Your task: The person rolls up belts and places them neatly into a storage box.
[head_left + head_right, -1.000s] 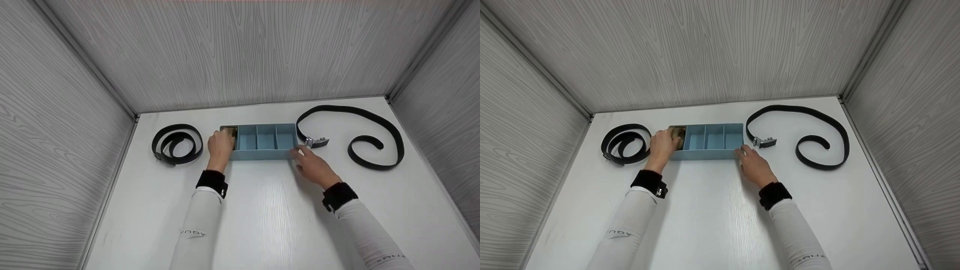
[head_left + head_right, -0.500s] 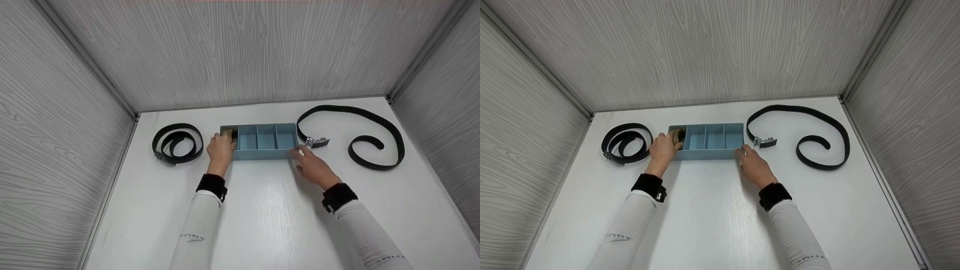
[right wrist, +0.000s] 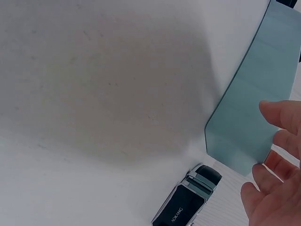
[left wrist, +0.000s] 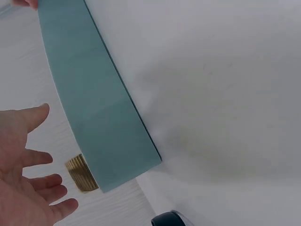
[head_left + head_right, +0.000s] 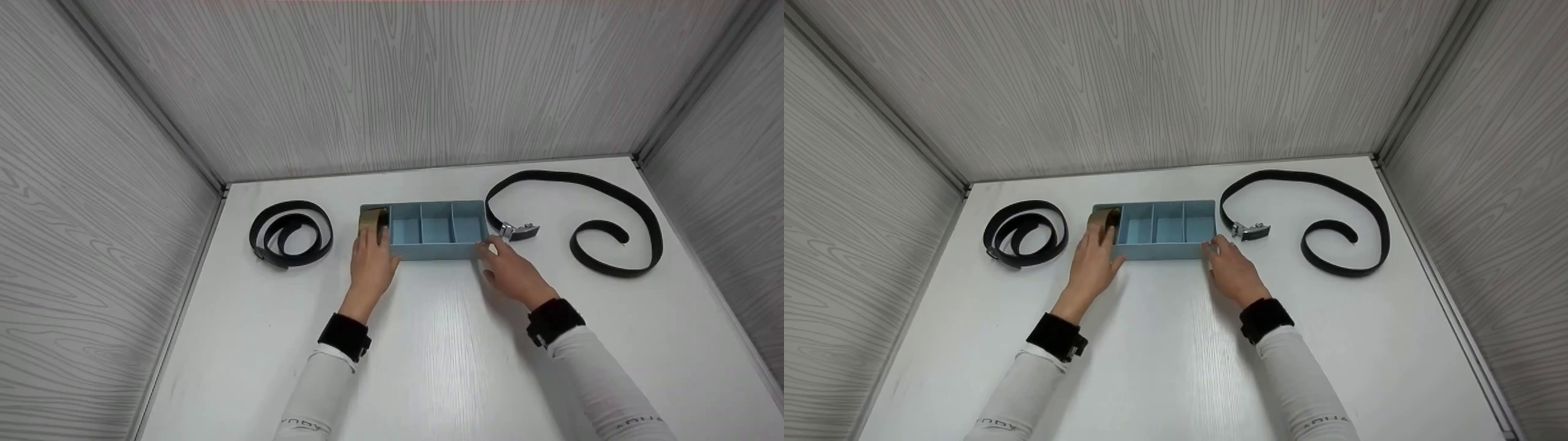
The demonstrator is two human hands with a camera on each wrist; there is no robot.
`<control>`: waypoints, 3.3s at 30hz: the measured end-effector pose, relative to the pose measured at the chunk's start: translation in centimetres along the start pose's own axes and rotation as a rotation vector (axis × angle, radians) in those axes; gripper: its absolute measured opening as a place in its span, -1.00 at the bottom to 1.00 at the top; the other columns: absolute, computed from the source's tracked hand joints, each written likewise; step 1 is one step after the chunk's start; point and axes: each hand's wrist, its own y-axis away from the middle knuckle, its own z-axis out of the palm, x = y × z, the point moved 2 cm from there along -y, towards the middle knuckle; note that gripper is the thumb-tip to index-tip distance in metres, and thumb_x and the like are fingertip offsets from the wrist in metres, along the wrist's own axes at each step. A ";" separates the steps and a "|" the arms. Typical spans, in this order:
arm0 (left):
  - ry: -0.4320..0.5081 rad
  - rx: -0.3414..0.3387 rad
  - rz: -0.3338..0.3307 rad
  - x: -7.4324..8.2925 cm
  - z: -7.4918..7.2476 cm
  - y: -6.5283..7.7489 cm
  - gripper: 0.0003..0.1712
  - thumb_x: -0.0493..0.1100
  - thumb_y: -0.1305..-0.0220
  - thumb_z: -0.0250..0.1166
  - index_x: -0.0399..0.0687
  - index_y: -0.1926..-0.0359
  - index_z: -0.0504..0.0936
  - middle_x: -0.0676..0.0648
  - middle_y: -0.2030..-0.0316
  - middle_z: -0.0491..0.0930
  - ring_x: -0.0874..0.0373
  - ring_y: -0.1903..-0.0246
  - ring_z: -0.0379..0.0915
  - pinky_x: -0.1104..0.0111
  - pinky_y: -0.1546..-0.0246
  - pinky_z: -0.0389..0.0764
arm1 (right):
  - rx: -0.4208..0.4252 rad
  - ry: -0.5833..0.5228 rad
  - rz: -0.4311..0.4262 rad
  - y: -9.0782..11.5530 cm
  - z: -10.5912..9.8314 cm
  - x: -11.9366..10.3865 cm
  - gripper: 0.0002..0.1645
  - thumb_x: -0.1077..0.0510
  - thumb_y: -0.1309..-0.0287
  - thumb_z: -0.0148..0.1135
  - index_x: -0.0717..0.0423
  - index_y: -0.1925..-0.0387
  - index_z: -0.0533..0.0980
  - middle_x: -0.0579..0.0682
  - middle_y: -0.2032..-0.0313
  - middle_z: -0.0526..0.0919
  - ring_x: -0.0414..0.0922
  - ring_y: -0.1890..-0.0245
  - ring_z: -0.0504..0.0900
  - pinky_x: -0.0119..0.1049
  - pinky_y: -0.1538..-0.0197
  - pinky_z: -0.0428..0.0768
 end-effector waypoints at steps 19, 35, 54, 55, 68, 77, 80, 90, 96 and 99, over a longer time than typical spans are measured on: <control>0.190 0.111 -0.144 -2.7 -0.8 -4.3 -0.68 -0.25 -0.25 0.35 -0.33 0.00 0.63 -0.34 0.17 0.56 -0.18 0.16 0.57 0.11 0.17 0.58 | -0.017 -0.018 0.024 -0.2 0.0 0.0 -0.27 0.27 -0.19 0.29 0.18 -0.38 0.31 0.26 -0.27 0.27 0.14 -0.02 0.52 -0.12 0.23 0.59; 0.214 0.195 -0.262 -2.6 -1.1 -4.4 -0.87 -0.39 -0.18 0.22 -0.37 0.41 0.68 -0.25 0.41 0.56 -0.16 0.39 0.60 0.08 0.42 0.60 | -0.005 -0.009 0.022 -0.1 0.0 -0.1 -0.28 0.28 -0.18 0.30 0.22 -0.37 0.32 0.26 -0.24 0.27 0.13 -0.04 0.51 -0.13 0.15 0.59; 0.036 0.011 -0.006 1.3 0.2 0.0 -0.31 0.01 -0.34 0.28 -0.32 -0.33 0.38 -0.35 -0.27 0.30 -0.19 -0.27 0.26 0.07 -0.23 0.34 | -0.019 -0.025 0.048 0.2 -0.1 0.2 -0.27 0.29 -0.17 0.30 0.17 -0.37 0.31 0.25 -0.26 0.26 0.17 -0.08 0.49 -0.08 0.16 0.59; 0.007 -0.024 0.029 1.8 0.5 0.5 -0.30 0.05 -0.35 0.26 -0.29 -0.35 0.37 -0.34 -0.29 0.29 -0.19 -0.30 0.22 0.04 -0.27 0.28 | -0.018 -0.022 0.048 0.2 -0.2 0.2 -0.28 0.29 -0.17 0.30 0.17 -0.37 0.32 0.26 -0.26 0.26 0.18 -0.10 0.48 -0.08 0.15 0.59; -0.140 -0.154 0.066 1.6 2.9 0.9 -0.14 0.24 -0.29 0.24 -0.08 -0.45 0.26 -0.27 -0.43 0.11 -0.19 -0.44 -0.07 -0.07 -0.35 0.05 | -0.028 -0.031 0.093 -0.6 -0.3 0.7 -0.12 0.25 -0.17 0.32 0.26 -0.45 0.13 0.30 -0.39 0.15 0.25 -0.28 0.34 0.05 -0.15 0.45; -0.156 -0.163 0.034 1.5 2.8 -0.5 -0.14 0.28 -0.31 0.18 -0.07 -0.46 0.25 -0.29 -0.42 0.12 -0.22 -0.43 -0.07 -0.06 -0.36 0.04 | -0.061 0.020 0.335 0.8 -0.9 6.5 -0.09 0.27 -0.20 0.23 0.40 -0.45 0.00 0.41 -0.42 0.00 0.39 -0.38 0.01 0.35 -0.26 0.12; -0.154 -0.181 0.019 1.3 2.7 -1.2 -0.13 0.27 -0.32 0.17 -0.08 -0.47 0.22 -0.30 -0.43 0.10 -0.22 -0.43 -0.08 -0.05 -0.36 0.05 | -0.119 0.048 0.352 1.1 -1.2 7.6 -0.09 0.26 -0.20 0.20 0.37 -0.46 -0.01 0.39 -0.43 0.00 0.42 -0.39 -0.05 0.42 -0.25 0.06; -0.158 -0.177 -0.025 0.9 2.3 -2.9 -0.18 0.18 -0.32 0.24 -0.12 -0.45 0.25 -0.32 -0.38 0.13 -0.22 -0.39 -0.01 -0.03 -0.32 0.15 | -0.138 -0.060 0.309 0.7 -1.3 5.2 -0.29 0.33 -0.24 0.06 0.42 -0.39 0.14 0.46 -0.12 0.31 0.26 0.04 0.53 0.07 0.08 0.55; -0.083 -0.165 0.014 2.2 2.2 -2.3 -0.20 0.08 -0.30 0.30 -0.12 -0.44 0.26 -0.39 -0.41 0.03 -0.25 -0.41 -0.03 -0.04 -0.32 0.16 | -0.153 -0.079 0.206 0.1 -0.5 1.7 -0.56 0.40 -0.28 0.08 0.42 -0.19 0.39 0.23 0.29 0.54 0.09 0.32 0.57 -0.02 0.24 0.57; -0.040 -0.179 0.112 3.5 2.3 -1.4 -0.26 0.03 -0.33 0.28 -0.12 -0.43 0.28 -0.37 -0.40 0.05 -0.22 -0.42 -0.04 0.01 -0.35 0.11 | -0.165 -0.126 0.179 -0.1 0.1 0.0 -0.61 0.40 -0.29 0.08 0.40 -0.15 0.43 0.15 0.30 0.55 0.06 0.30 0.58 -0.04 0.21 0.57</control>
